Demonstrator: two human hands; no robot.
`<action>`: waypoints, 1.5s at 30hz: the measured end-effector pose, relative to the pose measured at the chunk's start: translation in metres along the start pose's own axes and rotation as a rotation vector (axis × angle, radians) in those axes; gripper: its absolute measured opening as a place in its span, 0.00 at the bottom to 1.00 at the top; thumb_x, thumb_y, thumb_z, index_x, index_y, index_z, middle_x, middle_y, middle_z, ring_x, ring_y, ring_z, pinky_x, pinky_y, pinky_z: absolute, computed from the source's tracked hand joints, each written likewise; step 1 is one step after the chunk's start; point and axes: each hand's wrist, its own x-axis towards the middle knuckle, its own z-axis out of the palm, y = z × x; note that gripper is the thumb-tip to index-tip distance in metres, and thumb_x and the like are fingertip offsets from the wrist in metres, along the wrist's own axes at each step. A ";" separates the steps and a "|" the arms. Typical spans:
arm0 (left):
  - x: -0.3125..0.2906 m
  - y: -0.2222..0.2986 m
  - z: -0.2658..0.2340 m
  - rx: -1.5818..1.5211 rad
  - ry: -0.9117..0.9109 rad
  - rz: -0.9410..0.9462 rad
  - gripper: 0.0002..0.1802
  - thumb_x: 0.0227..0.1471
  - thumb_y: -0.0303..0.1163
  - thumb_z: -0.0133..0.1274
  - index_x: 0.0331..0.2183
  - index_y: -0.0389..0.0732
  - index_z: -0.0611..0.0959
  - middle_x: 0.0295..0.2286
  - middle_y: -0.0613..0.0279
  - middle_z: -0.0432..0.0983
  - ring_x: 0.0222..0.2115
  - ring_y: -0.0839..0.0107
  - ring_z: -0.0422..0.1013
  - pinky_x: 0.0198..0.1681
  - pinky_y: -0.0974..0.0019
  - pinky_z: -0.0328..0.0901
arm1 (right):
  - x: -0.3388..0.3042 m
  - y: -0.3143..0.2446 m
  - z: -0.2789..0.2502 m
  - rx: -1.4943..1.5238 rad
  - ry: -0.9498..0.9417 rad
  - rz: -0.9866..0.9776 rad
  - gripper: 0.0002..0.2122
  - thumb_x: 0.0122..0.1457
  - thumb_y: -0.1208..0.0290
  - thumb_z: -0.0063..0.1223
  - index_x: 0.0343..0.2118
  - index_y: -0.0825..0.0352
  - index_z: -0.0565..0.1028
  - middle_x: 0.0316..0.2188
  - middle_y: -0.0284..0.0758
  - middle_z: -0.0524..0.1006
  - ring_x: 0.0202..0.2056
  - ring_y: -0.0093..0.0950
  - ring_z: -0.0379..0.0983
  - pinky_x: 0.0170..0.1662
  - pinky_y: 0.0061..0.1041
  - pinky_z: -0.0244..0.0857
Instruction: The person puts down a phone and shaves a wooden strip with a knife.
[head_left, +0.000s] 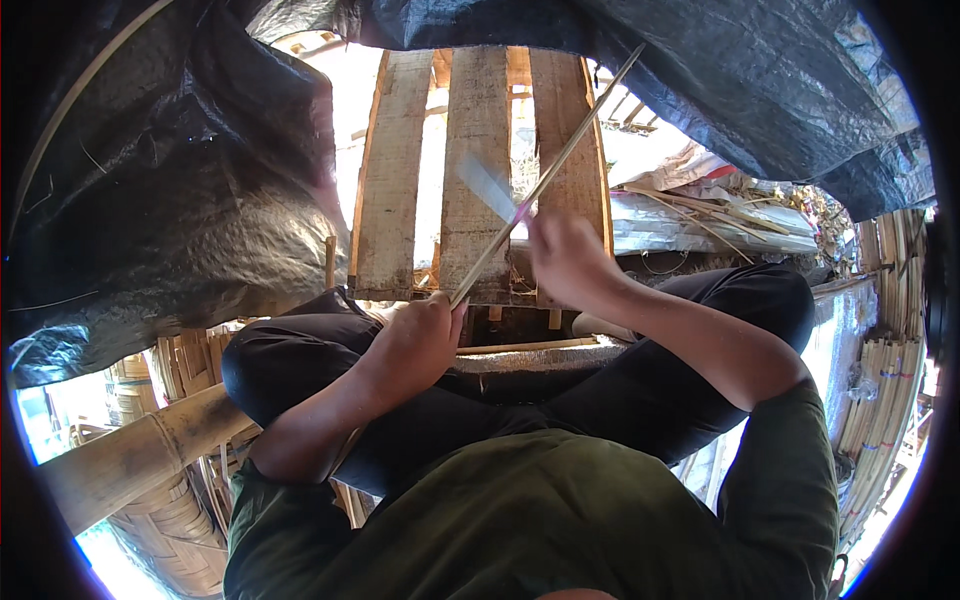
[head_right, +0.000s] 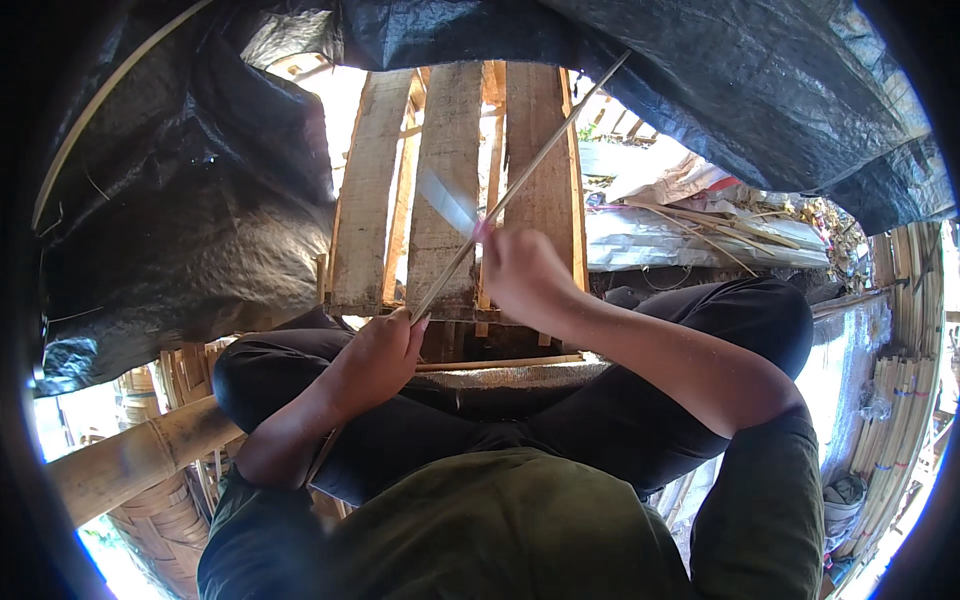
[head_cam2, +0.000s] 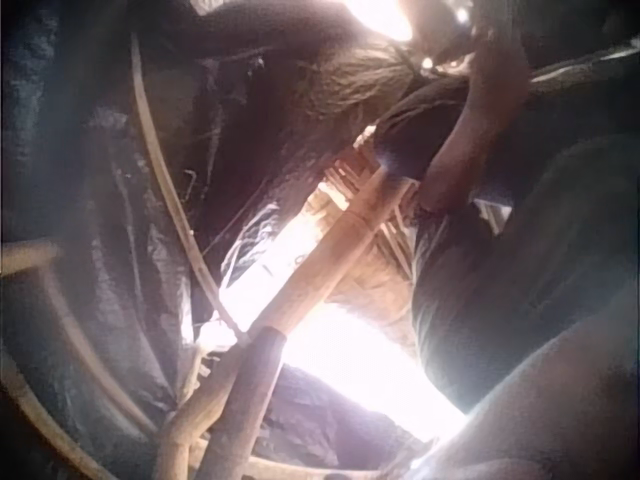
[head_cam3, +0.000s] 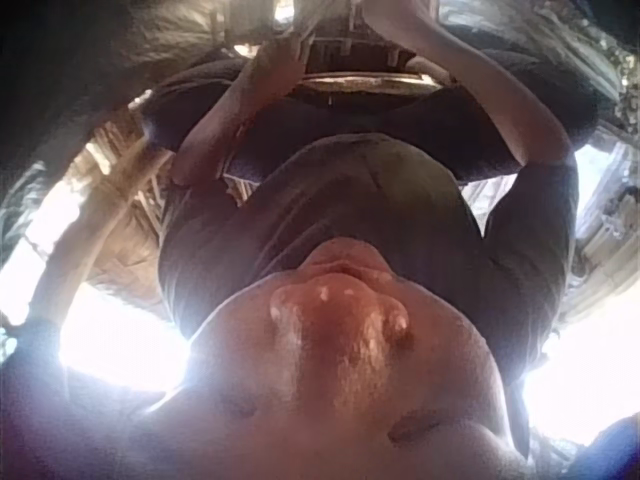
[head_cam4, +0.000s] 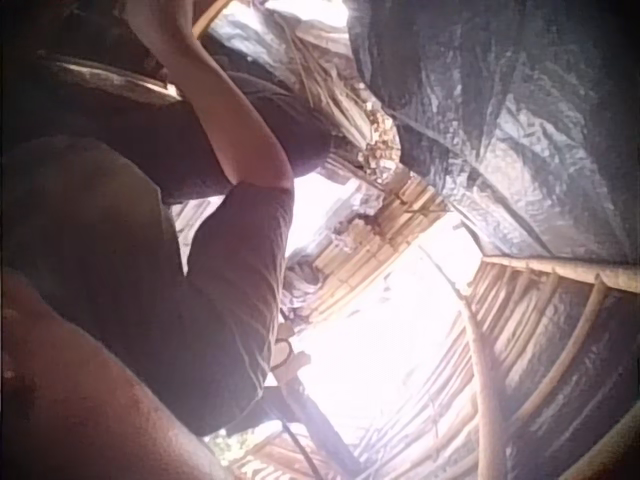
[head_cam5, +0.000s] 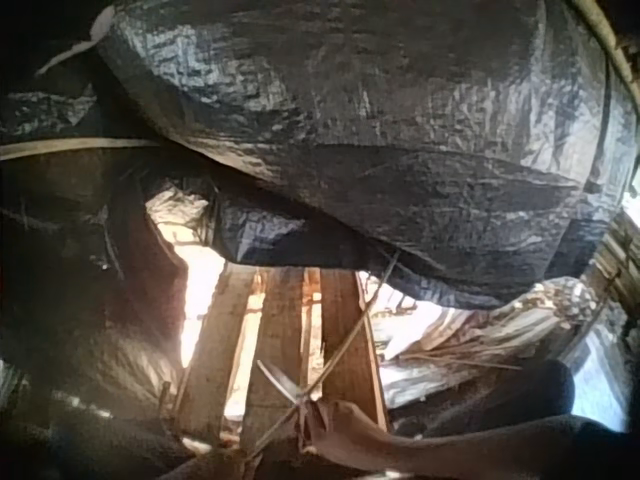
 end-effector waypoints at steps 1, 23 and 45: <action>0.001 0.003 -0.002 -0.026 -0.038 -0.038 0.18 0.62 0.34 0.45 0.26 0.30 0.74 0.17 0.39 0.72 0.22 0.43 0.73 0.26 0.48 0.67 | -0.006 0.008 0.004 -0.064 -0.162 -0.015 0.18 0.69 0.62 0.39 0.29 0.73 0.70 0.14 0.43 0.67 0.15 0.32 0.64 0.23 0.36 0.57; 0.000 0.019 -0.016 -0.237 -0.325 -0.046 0.22 0.63 0.40 0.43 0.27 0.28 0.73 0.20 0.38 0.74 0.28 0.40 0.74 0.33 0.47 0.65 | 0.076 0.039 -0.092 -0.288 0.047 0.269 0.21 0.55 0.56 0.53 0.15 0.70 0.70 0.09 0.31 0.66 0.10 0.21 0.63 0.12 0.27 0.56; 0.019 0.021 0.007 -1.131 -0.470 -0.457 0.20 0.66 0.49 0.36 0.30 0.43 0.67 0.17 0.73 0.60 0.14 0.83 0.58 0.17 0.75 0.56 | 0.032 0.005 -0.070 -0.095 -0.131 0.068 0.23 0.65 0.57 0.43 0.21 0.74 0.72 0.12 0.39 0.70 0.14 0.31 0.66 0.23 0.36 0.62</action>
